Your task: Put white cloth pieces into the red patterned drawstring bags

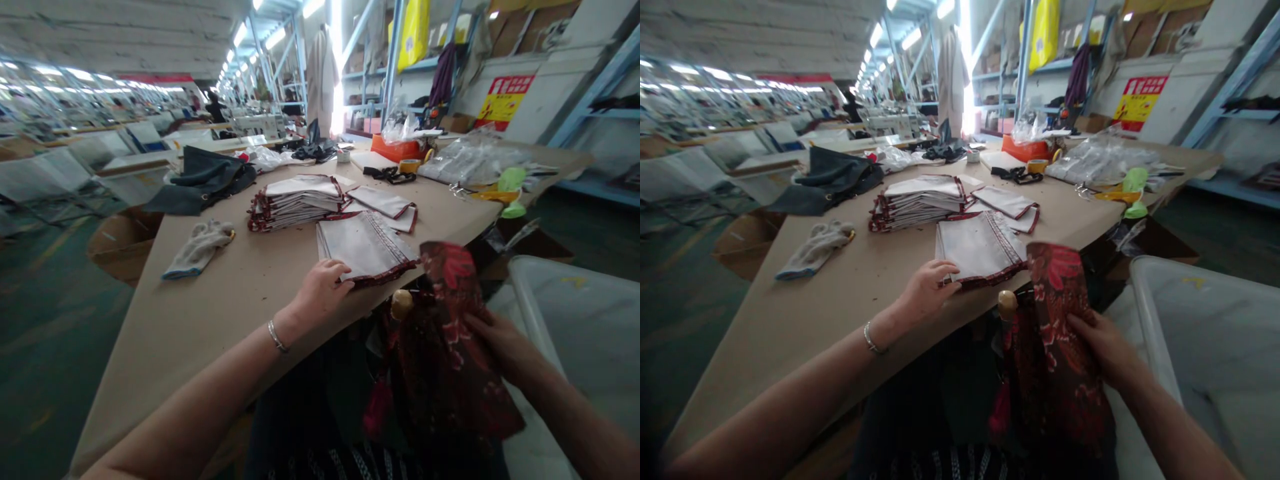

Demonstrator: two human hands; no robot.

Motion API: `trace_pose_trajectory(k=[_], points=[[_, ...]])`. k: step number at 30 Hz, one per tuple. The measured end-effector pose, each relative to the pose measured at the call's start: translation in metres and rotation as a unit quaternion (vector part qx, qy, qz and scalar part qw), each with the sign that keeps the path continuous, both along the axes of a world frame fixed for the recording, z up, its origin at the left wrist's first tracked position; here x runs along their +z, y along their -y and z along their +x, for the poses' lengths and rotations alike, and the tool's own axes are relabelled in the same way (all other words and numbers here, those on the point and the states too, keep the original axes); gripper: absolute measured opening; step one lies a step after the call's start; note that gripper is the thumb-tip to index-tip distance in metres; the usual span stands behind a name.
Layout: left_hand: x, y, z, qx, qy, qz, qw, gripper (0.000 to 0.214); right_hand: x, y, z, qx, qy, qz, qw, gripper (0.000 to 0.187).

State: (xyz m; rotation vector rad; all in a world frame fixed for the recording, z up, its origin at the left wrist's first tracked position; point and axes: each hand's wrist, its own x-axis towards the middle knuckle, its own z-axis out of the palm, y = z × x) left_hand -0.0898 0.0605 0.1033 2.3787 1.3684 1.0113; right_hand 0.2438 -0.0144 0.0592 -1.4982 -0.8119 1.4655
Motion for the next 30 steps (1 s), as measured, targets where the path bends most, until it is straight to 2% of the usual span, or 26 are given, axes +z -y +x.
trace_pose_trajectory(k=[2, 3, 5, 6, 8, 10, 12, 14, 16, 18, 19, 21, 26, 28, 30], points=[[-0.006, -0.001, 0.005, -0.006, -0.08, 0.025, 0.996, 0.015, -0.051, 0.011, 0.005, 0.036, 0.099, 0.0, 0.994, 0.034], [-0.006, -0.002, 0.008, -0.004, -0.114, 0.029, 0.993, 0.015, -0.072, 0.012, 0.007, 0.033, 0.165, 0.014, 0.986, 0.034], [-0.005, -0.006, 0.012, 0.002, -0.167, 0.029, 0.986, 0.015, -0.097, 0.008, 0.01, -0.007, 0.284, 0.056, 0.957, 0.038], [-0.004, -0.008, 0.014, 0.004, -0.188, 0.029, 0.982, 0.015, -0.098, 0.003, 0.01, -0.032, 0.32, 0.086, 0.943, 0.043], [-0.001, -0.011, 0.015, 0.005, -0.224, 0.023, 0.974, 0.018, -0.079, -0.009, 0.004, -0.067, 0.345, 0.16, 0.922, 0.05], [0.002, -0.012, 0.016, 0.012, -0.246, 0.009, 0.969, 0.022, -0.036, -0.024, -0.016, -0.064, 0.354, 0.259, 0.896, 0.045], [0.006, -0.013, 0.016, 0.032, -0.249, -0.006, 0.968, 0.023, 0.015, -0.039, -0.048, -0.016, 0.384, 0.378, 0.842, 0.03], [0.013, -0.015, 0.018, 0.063, -0.238, -0.007, 0.969, 0.024, 0.06, -0.057, -0.088, 0.083, 0.42, 0.476, 0.769, 0.022], [0.02, -0.016, 0.019, 0.092, -0.219, 0.009, 0.971, 0.025, 0.088, -0.077, -0.127, 0.182, 0.495, 0.484, 0.698, 0.022], [0.028, -0.018, 0.019, 0.11, -0.197, 0.031, 0.974, 0.025, 0.097, -0.099, -0.153, 0.25, 0.575, 0.447, 0.638, 0.023], [0.03, -0.019, 0.018, 0.114, -0.186, 0.038, 0.975, 0.025, 0.097, -0.109, -0.161, 0.266, 0.607, 0.42, 0.62, 0.022], [0.034, -0.02, 0.014, 0.12, -0.168, 0.044, 0.977, 0.024, 0.092, -0.128, -0.162, 0.265, 0.645, 0.372, 0.613, 0.023], [0.023, -0.02, 0.002, 0.129, -0.148, 0.035, 0.98, 0.021, 0.08, -0.151, -0.13, 0.196, 0.657, 0.306, 0.66, 0.034], [0.017, -0.023, 0.002, 0.127, -0.114, 0.035, 0.985, 0.019, 0.08, -0.148, -0.122, 0.143, 0.613, 0.326, 0.705, 0.042], [0.014, -0.027, 0.006, 0.123, -0.05, 0.033, 0.991, 0.017, 0.082, -0.14, -0.119, 0.065, 0.526, 0.391, 0.752, 0.052]])
